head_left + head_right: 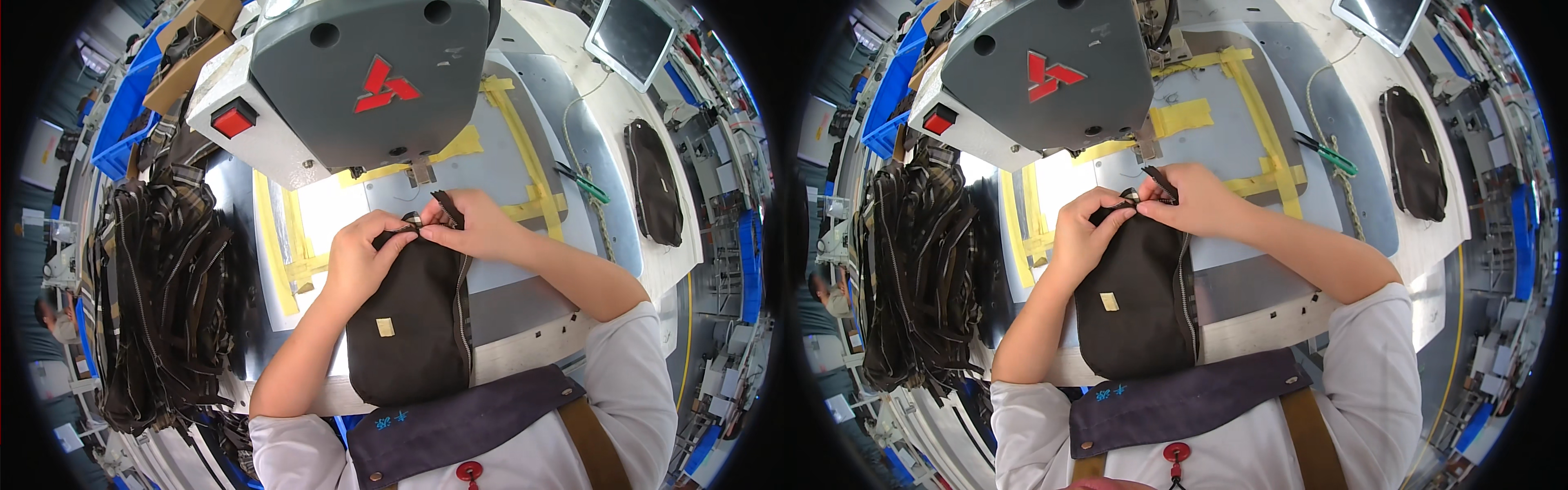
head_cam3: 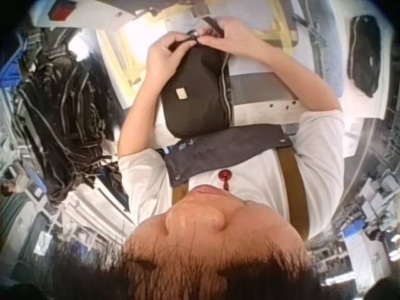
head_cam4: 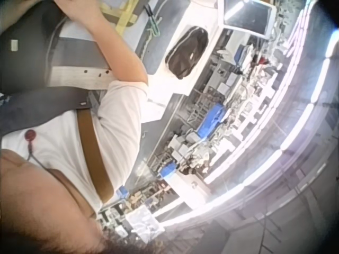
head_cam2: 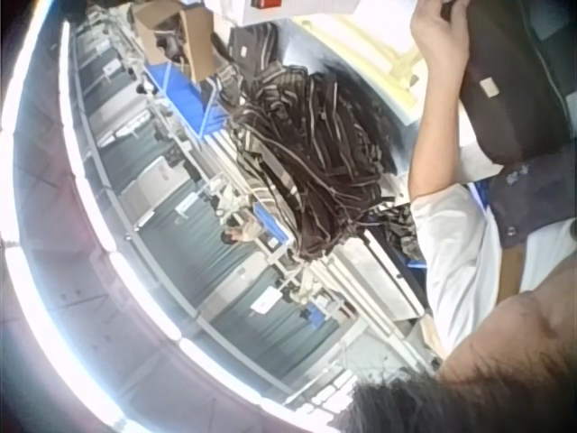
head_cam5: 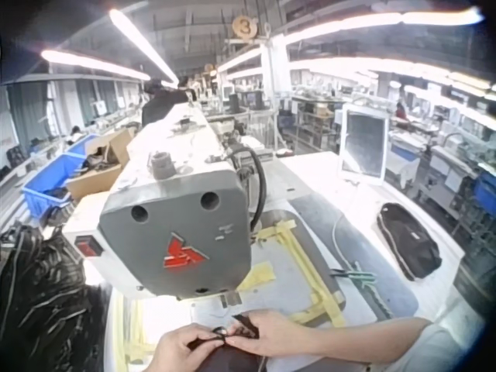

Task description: The person aligns a zipper on a black bag and sews it using a sewing machine. They repeat this process for multiple bags, cutting threads and moving finished items aside.

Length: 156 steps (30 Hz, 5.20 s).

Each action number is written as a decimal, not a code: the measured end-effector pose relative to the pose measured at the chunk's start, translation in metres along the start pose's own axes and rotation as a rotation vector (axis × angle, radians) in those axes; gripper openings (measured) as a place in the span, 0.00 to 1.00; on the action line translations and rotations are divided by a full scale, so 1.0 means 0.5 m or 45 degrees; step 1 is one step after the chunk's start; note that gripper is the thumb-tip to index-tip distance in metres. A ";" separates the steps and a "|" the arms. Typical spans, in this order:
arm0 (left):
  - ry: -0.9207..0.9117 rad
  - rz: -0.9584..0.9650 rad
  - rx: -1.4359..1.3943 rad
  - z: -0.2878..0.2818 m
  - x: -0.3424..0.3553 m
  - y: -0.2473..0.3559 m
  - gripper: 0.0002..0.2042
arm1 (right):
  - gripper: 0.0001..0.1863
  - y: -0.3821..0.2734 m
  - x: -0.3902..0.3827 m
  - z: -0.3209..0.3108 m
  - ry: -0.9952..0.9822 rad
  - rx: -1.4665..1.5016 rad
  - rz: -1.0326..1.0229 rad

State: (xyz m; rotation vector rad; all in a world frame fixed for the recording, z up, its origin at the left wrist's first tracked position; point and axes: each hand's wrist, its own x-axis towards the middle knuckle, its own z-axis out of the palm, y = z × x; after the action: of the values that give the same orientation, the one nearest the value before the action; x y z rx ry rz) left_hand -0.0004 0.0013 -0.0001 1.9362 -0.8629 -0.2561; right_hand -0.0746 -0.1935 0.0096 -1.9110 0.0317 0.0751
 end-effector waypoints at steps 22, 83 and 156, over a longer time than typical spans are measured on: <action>0.124 -0.067 -0.192 0.007 0.006 0.004 0.06 | 0.05 -0.007 0.007 0.010 0.238 -0.262 -0.469; -0.191 -0.421 -0.131 -0.018 0.016 0.029 0.09 | 0.08 0.007 -0.009 0.019 0.119 -0.036 -0.158; 0.034 -0.227 -0.357 0.011 -0.002 0.004 0.06 | 0.12 -0.002 -0.008 0.007 0.067 -0.253 -0.037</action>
State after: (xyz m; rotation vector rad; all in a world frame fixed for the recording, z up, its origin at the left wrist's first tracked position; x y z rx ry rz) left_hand -0.0046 -0.0025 -0.0015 1.7492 -0.6017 -0.4332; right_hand -0.0787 -0.1900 0.0097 -2.1115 0.0331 0.0082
